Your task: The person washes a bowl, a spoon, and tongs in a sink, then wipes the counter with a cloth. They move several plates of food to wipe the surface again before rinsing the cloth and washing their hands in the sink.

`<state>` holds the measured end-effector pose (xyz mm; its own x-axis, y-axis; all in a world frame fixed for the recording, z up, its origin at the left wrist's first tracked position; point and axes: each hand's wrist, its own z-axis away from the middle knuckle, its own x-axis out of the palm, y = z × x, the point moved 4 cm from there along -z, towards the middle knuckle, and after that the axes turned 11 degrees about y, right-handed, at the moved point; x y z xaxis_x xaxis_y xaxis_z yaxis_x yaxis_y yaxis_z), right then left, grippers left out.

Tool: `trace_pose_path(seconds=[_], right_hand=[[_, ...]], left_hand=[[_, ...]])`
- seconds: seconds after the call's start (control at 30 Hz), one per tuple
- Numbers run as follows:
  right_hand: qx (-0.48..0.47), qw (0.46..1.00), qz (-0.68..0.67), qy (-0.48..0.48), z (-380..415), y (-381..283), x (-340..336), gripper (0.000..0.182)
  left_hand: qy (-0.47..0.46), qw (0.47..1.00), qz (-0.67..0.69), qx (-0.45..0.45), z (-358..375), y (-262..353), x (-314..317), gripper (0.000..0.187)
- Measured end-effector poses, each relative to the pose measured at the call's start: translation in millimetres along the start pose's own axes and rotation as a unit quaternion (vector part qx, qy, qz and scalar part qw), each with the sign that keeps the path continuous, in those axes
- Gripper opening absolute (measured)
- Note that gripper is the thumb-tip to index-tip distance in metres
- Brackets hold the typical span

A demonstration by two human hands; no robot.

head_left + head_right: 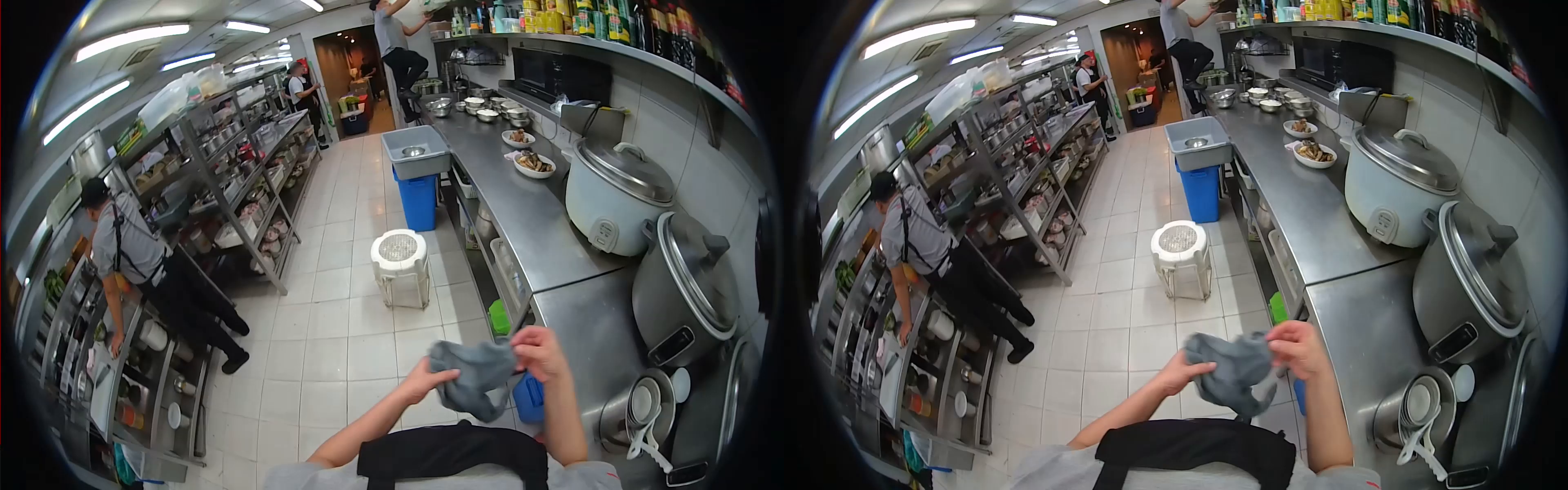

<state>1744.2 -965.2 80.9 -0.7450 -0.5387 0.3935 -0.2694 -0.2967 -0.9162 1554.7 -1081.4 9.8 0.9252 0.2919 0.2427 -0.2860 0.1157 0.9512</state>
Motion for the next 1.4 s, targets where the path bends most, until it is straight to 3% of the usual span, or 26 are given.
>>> trace_pose_path(seconds=[0.07, 0.13, 0.2, 0.33, 0.47, 0.5, 0.67, 0.7, 0.77, 0.8, 0.9, 0.93, 1.0, 1.03, 1.17, 1.23, 1.27, 1.33, 1.37, 1.4], right_hand=[[-0.056, 0.995, 0.018, 0.081, -3.2, -27.7, -36.3, 0.01], [-0.084, 0.988, 0.025, 0.13, 2.6, -54.1, -58.5, 0.009], [-0.152, 0.956, 0.082, 0.237, 12.8, -70.5, -79.7, 0.01], [-0.172, 0.932, 0.074, 0.31, 42.0, -70.9, -103.4, 0.01], [-0.172, 0.876, 0.084, 0.443, 82.6, -64.7, -105.9, 0.009], [-0.183, 0.845, 0.111, 0.489, 91.1, -68.8, -106.9, 0.008], [-0.251, 0.669, 0.239, 0.657, 105.9, -110.7, -139.8, 0.004], [-0.209, 0.678, 0.221, 0.67, 112.5, -105.7, -165.6, 0.014], [-0.143, 0.435, 0.553, 0.696, 99.2, -113.6, -156.7, 0.035], [-0.131, 0.453, 0.549, 0.69, 91.6, -101.8, -159.6, 0.042], [-0.03, 0.507, 0.568, 0.647, 53.3, -7.7, -185.9, 0.062], [0.09, 0.476, 0.602, 0.634, 25.4, 14.9, -187.7, 0.069], [0.243, 0.42, 0.65, 0.585, -29.3, 31.1, -189.2, 0.072], [0.242, 0.418, 0.654, 0.581, -49.8, 30.3, -204.0, 0.072], [0.045, 0.418, 0.672, 0.61, -125.2, 23.9, -306.3, 0.059], [-0.065, 0.501, 0.509, 0.696, -153.3, -9.2, -350.1, 0.05], [-0.066, 0.503, 0.508, 0.696, -164.8, -25.1, -369.2, 0.05], [-0.185, 0.501, 0.484, 0.694, -191.0, -64.1, -405.1, 0.047], [-0.188, 0.505, 0.479, 0.693, -202.9, -73.1, -433.2, 0.047], [-0.091, 0.469, 0.532, 0.699, -210.3, -71.0, -470.5, 0.046]], left_hand=[[-0.016, 0.997, -0.07, 0.043, -41.1, 3.4, 15.7, 0.029], [-0.036, 0.997, -0.055, 0.039, -69.4, 15.1, 30.0, 0.027], [-0.076, 0.994, -0.052, 0.052, -90.5, 36.2, 46.1, 0.017], [-0.171, 0.984, -0.047, 0.031, -139.8, 52.8, 66.3, 0.015], [-0.323, 0.944, -0.065, -0.014, -182.8, 75.1, 110.4, 0.016], [-0.368, 0.928, -0.05, -0.02, -195.8, 79.3, 129.7, 0.017], [-0.495, 0.849, -0.149, 0.114, -262.7, 91.8, 272.3, 0.024], [-0.507, 0.844, -0.129, 0.12, -273.4, 89.5, 295.4, 0.026], [-0.481, 0.864, -0.091, 0.12, -291.6, 81.6, 309.3, 0.028], [-0.446, 0.882, -0.053, 0.143, -304.1, 87.3, 314.3, 0.03], [-0.474, 0.862, -0.075, 0.164, -317.4, 78.2, 270.0, 0.031], [-0.464, 0.869, -0.101, 0.141, -324.7, 69.6, 253.9, 0.03], [-0.44, 0.878, -0.151, 0.11, -340.2, 47.7, 224.7, 0.029], [-0.427, 0.881, -0.175, 0.103, -348.5, 37.0, 213.3, 0.028], [-0.423, 0.893, -0.153, -0.028, -369.1, 15.2, 184.1, 0.026], [-0.387, 0.906, -0.143, -0.092, -374.0, 16.8, 173.2, 0.025], [-0.363, 0.915, -0.146, -0.103, -379.3, 20.7, 167.2, 0.025], [-0.319, 0.93, -0.152, -0.097, -393.9, 30.0, 154.5, 0.024], [-0.315, 0.931, -0.157, -0.094, -401.6, 34.5, 149.4, 0.024], [-0.274, 0.942, -0.166, -0.099, -410.1, 38.3, 141.0, 0.024]])
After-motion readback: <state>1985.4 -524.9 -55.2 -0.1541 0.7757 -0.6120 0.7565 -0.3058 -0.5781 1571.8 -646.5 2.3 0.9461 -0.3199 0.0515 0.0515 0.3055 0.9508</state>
